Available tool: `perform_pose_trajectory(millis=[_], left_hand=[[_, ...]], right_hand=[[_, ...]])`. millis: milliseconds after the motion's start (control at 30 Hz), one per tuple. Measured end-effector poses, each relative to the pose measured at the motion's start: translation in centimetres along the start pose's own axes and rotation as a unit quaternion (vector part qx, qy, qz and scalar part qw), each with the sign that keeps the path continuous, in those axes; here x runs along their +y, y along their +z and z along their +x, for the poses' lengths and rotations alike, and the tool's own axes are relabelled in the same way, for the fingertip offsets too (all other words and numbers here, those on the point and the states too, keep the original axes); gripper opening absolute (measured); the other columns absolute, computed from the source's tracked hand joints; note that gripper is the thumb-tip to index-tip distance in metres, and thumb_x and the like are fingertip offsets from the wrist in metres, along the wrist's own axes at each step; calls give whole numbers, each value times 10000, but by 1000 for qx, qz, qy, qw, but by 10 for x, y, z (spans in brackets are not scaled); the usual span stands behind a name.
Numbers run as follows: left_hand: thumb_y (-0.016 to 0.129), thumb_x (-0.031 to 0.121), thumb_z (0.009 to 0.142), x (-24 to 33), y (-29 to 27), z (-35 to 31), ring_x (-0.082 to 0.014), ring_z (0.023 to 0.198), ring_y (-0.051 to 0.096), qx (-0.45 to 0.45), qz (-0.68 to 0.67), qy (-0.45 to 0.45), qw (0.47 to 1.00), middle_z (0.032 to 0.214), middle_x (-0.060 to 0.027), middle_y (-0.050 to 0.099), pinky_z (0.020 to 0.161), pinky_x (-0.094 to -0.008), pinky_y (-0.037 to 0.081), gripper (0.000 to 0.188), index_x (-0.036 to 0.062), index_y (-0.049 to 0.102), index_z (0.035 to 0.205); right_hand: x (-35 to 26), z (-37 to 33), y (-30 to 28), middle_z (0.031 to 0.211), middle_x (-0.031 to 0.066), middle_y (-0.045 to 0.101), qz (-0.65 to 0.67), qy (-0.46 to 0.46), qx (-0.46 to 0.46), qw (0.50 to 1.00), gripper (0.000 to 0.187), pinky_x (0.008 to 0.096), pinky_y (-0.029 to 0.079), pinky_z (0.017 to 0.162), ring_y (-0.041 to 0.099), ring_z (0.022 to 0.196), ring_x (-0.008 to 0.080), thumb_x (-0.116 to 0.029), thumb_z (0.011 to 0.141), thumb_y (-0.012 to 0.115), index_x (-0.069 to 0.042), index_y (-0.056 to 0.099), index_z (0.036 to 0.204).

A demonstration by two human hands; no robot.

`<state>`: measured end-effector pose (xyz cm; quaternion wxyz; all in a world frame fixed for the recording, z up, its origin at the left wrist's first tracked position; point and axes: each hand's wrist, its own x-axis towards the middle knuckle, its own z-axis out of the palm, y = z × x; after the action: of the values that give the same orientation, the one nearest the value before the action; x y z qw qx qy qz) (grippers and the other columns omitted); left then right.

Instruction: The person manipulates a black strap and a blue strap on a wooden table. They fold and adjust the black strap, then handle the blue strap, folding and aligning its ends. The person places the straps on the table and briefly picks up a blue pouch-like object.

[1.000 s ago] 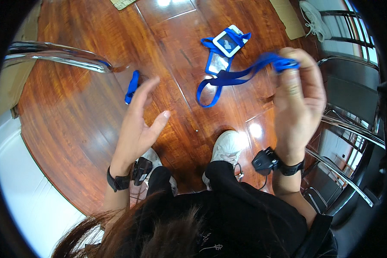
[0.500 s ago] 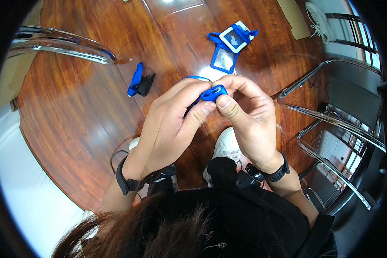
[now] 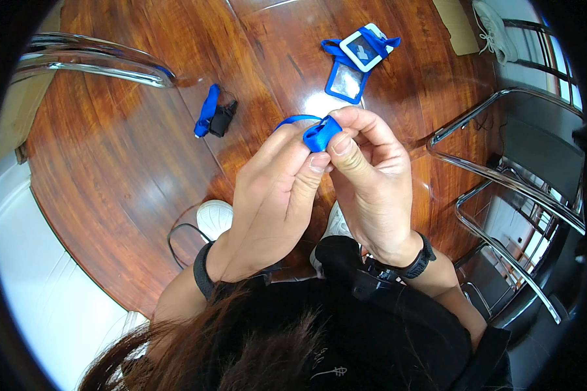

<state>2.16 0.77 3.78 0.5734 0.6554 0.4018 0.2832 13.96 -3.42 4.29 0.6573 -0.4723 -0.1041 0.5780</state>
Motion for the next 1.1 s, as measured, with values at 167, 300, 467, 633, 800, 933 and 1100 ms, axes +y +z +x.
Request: perform_pose_trajectory(millis=[167, 300, 467, 633, 800, 933, 1100], left_hand=[[546, 125, 935, 0, -2, -2, -232, 687, 581, 38, -16, -15, 999, 851, -123, 592, 626, -281, 464, 161, -12, 610, 989], [554, 127, 931, -1, -7, -1, -241, 631, 557, 43, -14, -60, 997, 767, -118, 575, 576, -290, 439, 153, -16, 605, 923], [565, 128, 925, -9, -10, 3, -241, 579, 503, 48, -2, -9, 999, 694, -110, 534, 534, -298, 401, 166, -14, 579, 840], [584, 113, 911, -11, -13, 2, -222, 565, 490, 60, 19, 13, 998, 682, -109, 531, 525, -289, 391, 143, -13, 595, 843], [595, 104, 901, -6, -11, 2, -213, 561, 488, 67, 47, -15, 997, 679, -112, 535, 524, -286, 391, 128, -14, 607, 853], [574, 101, 906, 0, -13, 2, -221, 582, 507, 23, 36, -65, 997, 701, -116, 547, 540, -290, 399, 125, -17, 605, 880], [592, 134, 898, 4, -15, -2, -231, 626, 557, -38, -14, -89, 995, 786, -149, 579, 569, -298, 428, 174, -27, 595, 962]], right_hand=[[4, 2, -2, 951, 47, 644, -51, -34, -35, 998, 256, 216, 488, 804, 594, 856, 75, -11, 854, 664, 7, 586, 1097], [-1, 5, -7, 962, 24, 609, -111, -38, -73, 990, 312, 215, 483, 817, 583, 878, 71, 9, 839, 669, 7, 585, 1140], [-8, 8, -10, 943, 47, 625, -200, -10, -72, 977, 384, 226, 501, 752, 591, 829, 91, -4, 817, 694, 6, 585, 1186], [-7, 8, -10, 944, 52, 626, -226, -9, -72, 971, 352, 238, 505, 752, 590, 778, 94, 13, 803, 702, 6, 613, 1143], [-3, 9, -11, 876, 36, 594, -374, -164, -65, 911, 290, 231, 485, 728, 572, 765, 99, 41, 778, 716, 6, 657, 1061], [-1, 10, -12, 788, 49, 580, -440, -271, -43, 855, 234, 233, 463, 618, 570, 696, 129, 35, 716, 732, -22, 703, 941], [1, 14, -15, 758, 66, 568, -519, -421, -57, 741, 241, 272, 450, 559, 564, 657, 185, 60, 655, 737, -28, 705, 877]])
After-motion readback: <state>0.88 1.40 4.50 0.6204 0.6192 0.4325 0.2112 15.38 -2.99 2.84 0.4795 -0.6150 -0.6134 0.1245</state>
